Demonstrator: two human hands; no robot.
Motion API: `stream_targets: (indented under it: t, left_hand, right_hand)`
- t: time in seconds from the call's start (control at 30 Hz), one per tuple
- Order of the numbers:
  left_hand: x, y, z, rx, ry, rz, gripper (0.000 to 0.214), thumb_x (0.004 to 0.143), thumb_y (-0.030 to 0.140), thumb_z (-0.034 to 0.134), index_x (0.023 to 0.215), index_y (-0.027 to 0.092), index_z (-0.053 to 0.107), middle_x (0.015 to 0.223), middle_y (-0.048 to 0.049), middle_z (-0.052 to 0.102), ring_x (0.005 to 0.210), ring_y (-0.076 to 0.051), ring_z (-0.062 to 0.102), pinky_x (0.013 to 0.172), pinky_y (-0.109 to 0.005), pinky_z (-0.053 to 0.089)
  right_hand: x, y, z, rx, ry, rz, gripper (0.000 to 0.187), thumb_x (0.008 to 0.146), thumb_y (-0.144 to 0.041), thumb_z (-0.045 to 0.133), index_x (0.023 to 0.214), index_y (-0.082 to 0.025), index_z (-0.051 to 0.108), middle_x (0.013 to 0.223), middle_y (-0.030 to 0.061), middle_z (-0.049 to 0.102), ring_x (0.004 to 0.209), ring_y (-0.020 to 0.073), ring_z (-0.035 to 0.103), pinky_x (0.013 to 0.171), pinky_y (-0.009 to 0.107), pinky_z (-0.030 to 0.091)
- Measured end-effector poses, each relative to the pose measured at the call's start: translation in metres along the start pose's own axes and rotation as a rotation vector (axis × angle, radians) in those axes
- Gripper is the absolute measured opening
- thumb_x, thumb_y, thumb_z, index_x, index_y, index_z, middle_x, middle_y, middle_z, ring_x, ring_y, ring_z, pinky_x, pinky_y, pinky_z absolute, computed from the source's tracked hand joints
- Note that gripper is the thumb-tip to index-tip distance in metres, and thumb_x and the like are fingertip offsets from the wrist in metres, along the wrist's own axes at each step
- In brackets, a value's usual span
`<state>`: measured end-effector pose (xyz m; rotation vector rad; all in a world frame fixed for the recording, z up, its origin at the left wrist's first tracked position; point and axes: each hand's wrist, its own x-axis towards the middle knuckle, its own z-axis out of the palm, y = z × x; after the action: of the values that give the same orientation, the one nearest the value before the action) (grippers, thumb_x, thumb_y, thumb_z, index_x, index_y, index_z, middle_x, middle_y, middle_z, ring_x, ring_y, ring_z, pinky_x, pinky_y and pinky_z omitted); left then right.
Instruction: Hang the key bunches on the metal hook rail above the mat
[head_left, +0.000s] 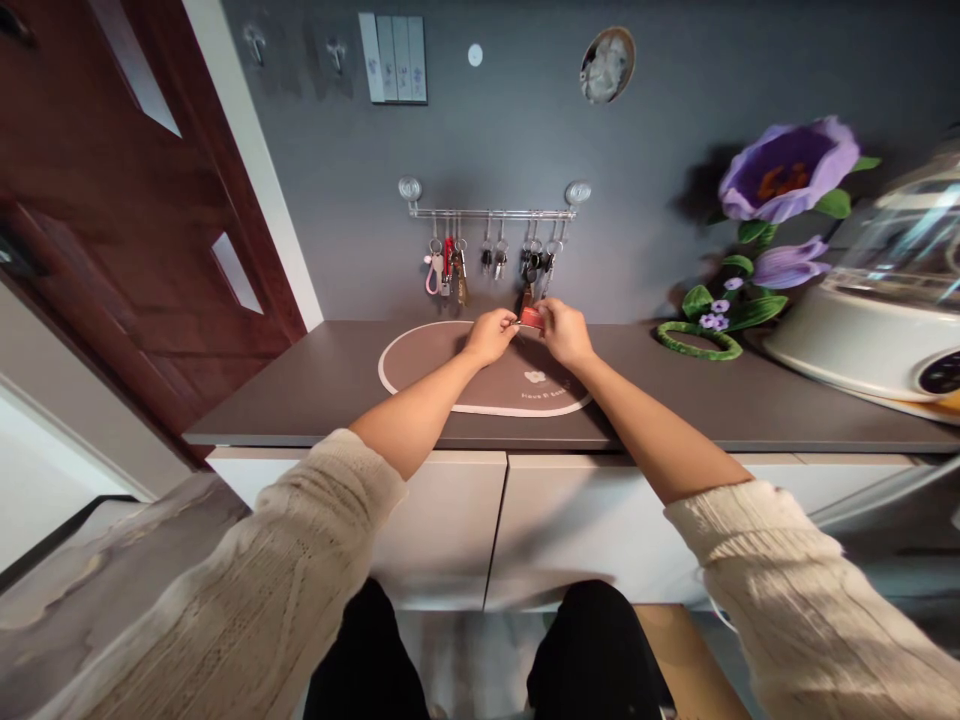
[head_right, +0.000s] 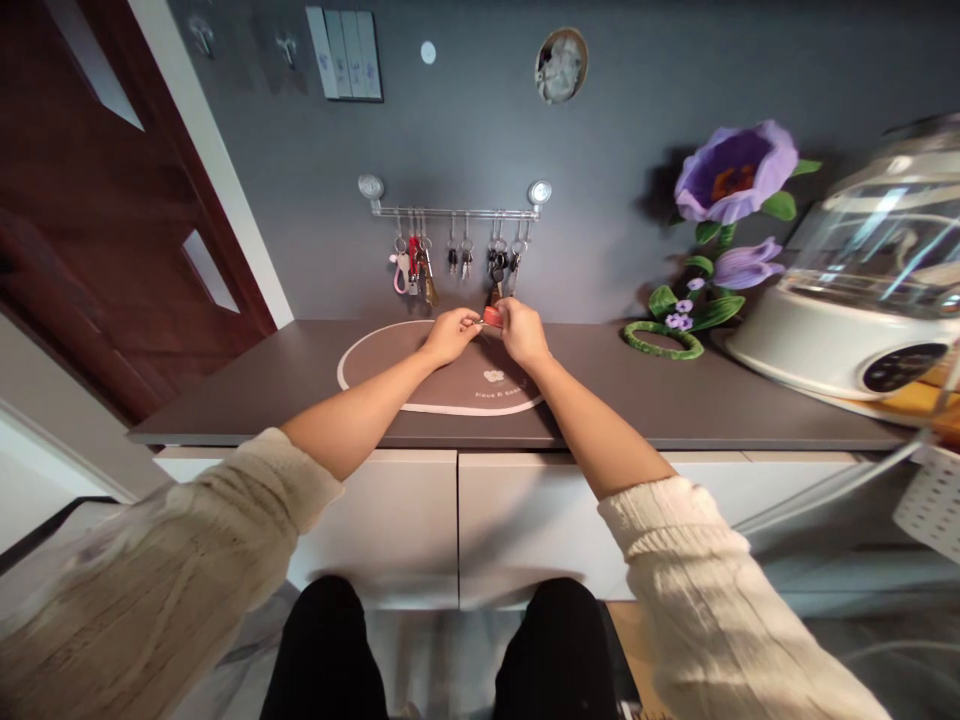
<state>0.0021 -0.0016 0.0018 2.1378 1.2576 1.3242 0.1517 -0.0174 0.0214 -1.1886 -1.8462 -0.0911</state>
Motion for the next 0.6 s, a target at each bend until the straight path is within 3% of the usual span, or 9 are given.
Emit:
stream_targets:
  t: [0.33, 0.6]
  left_hand:
    - [0.0019, -0.0028, -0.0001, -0.017, 0.018, 0.018, 0.013, 0.075, 0.014, 0.052, 0.084, 0.013, 0.061, 0.08, -0.005, 0.065, 0.075, -0.013, 0.059, 0.073, -0.025, 0.045]
    - [0.0032, -0.003, -0.0003, -0.07, 0.091, 0.04, 0.011, 0.074, 0.011, 0.051, 0.079, 0.013, 0.061, 0.078, -0.0035, 0.064, 0.075, -0.012, 0.057, 0.073, -0.024, 0.044]
  right_hand:
    - [-0.0002, 0.0011, -0.0007, -0.011, 0.008, 0.032, 0.031, 0.085, -0.025, 0.033, 0.09, -0.012, 0.061, 0.065, 0.0044, 0.059, 0.064, 0.0142, 0.052, 0.068, 0.026, 0.04]
    - [-0.0001, 0.0008, 0.0004, 0.007, -0.023, 0.14, 0.026, 0.083, -0.021, 0.036, 0.083, -0.013, 0.061, 0.07, 0.0052, 0.061, 0.063, 0.0126, 0.049, 0.067, 0.024, 0.038]
